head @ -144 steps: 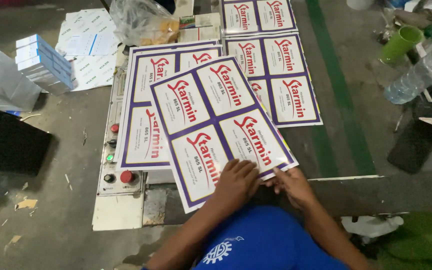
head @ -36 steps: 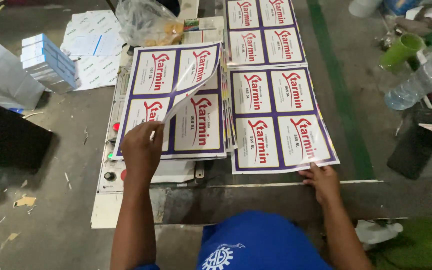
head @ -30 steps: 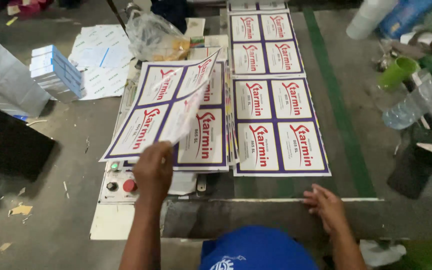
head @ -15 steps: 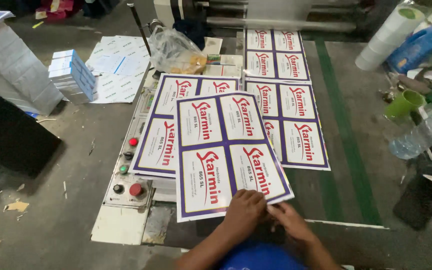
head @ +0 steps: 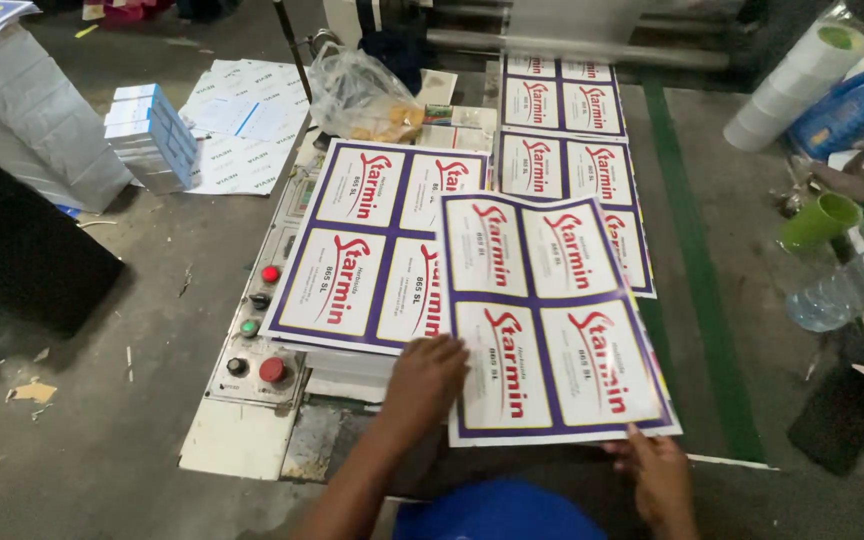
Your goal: Checking or counting a stack of printed herbicide labels on a print shop workbench.
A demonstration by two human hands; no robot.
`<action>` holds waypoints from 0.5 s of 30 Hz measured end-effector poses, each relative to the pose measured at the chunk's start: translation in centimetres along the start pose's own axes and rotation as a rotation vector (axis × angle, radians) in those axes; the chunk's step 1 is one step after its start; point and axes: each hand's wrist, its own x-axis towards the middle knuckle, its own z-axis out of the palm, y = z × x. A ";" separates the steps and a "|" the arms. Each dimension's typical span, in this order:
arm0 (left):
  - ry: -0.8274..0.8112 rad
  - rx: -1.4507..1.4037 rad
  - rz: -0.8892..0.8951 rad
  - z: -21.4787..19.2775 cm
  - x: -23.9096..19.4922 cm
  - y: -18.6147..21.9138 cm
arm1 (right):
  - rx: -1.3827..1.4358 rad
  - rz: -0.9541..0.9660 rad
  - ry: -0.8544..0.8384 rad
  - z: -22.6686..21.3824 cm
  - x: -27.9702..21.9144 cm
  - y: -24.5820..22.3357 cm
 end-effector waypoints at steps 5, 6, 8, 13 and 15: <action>-0.048 0.043 -0.024 -6.2 0.9 -3.4 | -0.017 -0.010 0.041 -6.6 0.7 1.2; -0.063 0.137 0.024 -5.9 0.5 -4.4 | -0.048 0.059 0.101 -7.6 0.5 1.1; -0.131 0.141 0.003 -5.6 0.4 -5.3 | -0.104 0.127 0.143 -9.2 1.3 1.7; -0.215 0.088 0.033 -6.7 0.6 -5.6 | -0.113 0.228 0.186 -12.0 -0.3 4.2; -0.195 0.070 -0.133 -8.3 1.3 -4.7 | -0.083 0.108 0.129 -11.0 -1.9 2.8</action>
